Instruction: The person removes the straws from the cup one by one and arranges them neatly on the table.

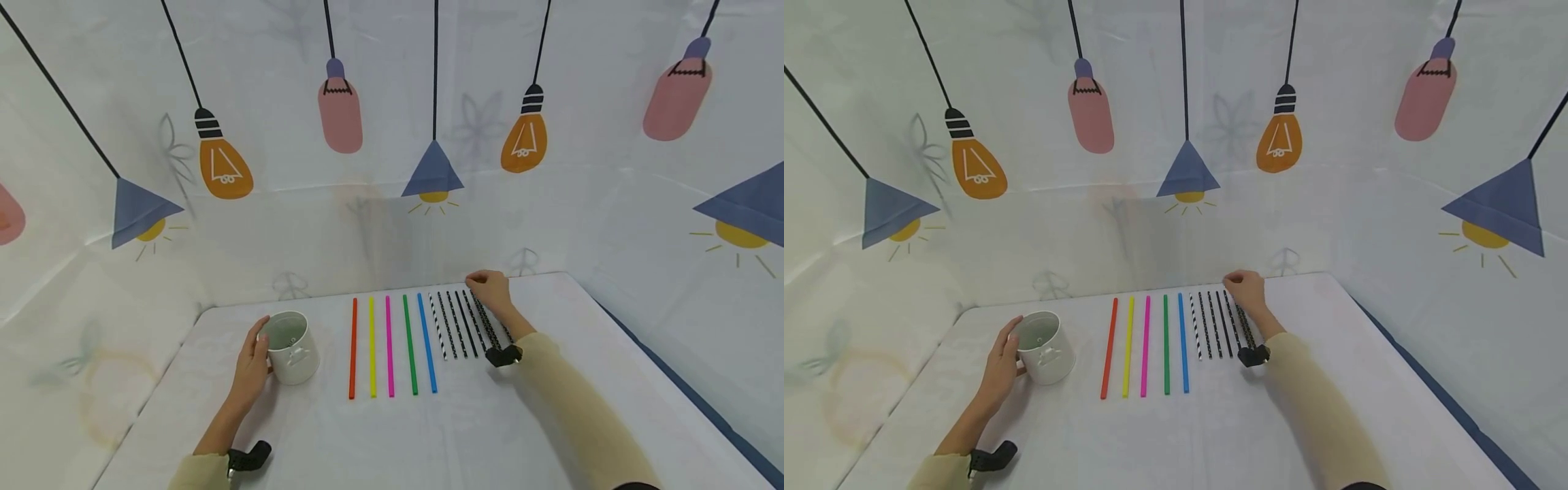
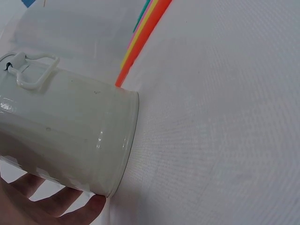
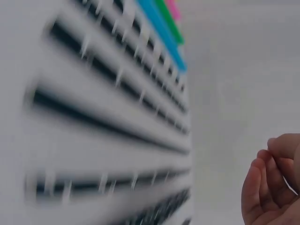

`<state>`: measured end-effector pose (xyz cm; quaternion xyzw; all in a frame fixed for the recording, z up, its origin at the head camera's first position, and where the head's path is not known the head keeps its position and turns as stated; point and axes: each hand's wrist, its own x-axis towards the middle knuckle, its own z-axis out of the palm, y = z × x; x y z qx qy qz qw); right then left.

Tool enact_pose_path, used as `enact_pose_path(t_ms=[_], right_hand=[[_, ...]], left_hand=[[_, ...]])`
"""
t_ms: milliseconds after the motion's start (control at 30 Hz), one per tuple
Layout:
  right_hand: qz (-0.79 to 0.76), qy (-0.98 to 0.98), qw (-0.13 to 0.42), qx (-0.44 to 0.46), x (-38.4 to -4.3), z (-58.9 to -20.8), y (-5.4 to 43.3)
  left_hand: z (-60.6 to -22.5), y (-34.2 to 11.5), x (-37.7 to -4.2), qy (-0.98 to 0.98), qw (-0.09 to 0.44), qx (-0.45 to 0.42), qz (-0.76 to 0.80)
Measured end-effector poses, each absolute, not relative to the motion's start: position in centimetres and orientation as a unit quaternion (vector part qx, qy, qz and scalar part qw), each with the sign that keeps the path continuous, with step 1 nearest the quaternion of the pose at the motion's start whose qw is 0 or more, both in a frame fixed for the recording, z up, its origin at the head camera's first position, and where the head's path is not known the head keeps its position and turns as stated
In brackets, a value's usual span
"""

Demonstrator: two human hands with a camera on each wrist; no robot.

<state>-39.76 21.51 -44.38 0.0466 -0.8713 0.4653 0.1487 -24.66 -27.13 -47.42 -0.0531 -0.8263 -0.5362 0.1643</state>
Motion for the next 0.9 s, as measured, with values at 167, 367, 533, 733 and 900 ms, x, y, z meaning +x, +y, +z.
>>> enact_pose_path(t_ms=[167, 367, 533, 733, 900], right_hand=[[0.503, -0.846, 0.139, 0.108, -38.6, -42.9, 16.0], [0.519, -0.824, 0.138, 0.181, -37.1, -41.5, 9.5], [0.521, -0.81, 0.134, 0.233, -36.1, -41.0, 5.0], [0.508, -0.807, 0.12, 0.276, -34.5, -40.7, 0.6], [0.483, -0.821, 0.096, 0.288, -33.5, -40.4, -2.6]], left_hand=[[-47.5, -27.3, -24.6, -0.827, 0.163, -0.051, -0.535], [-47.7, -27.5, -24.9, -0.822, 0.159, -0.049, -0.544], [-48.0, -27.4, -24.7, -0.821, 0.163, -0.045, -0.545], [-48.0, -27.4, -24.8, -0.817, 0.163, -0.048, -0.551], [-47.7, -27.4, -24.7, -0.817, 0.161, -0.047, -0.552]])
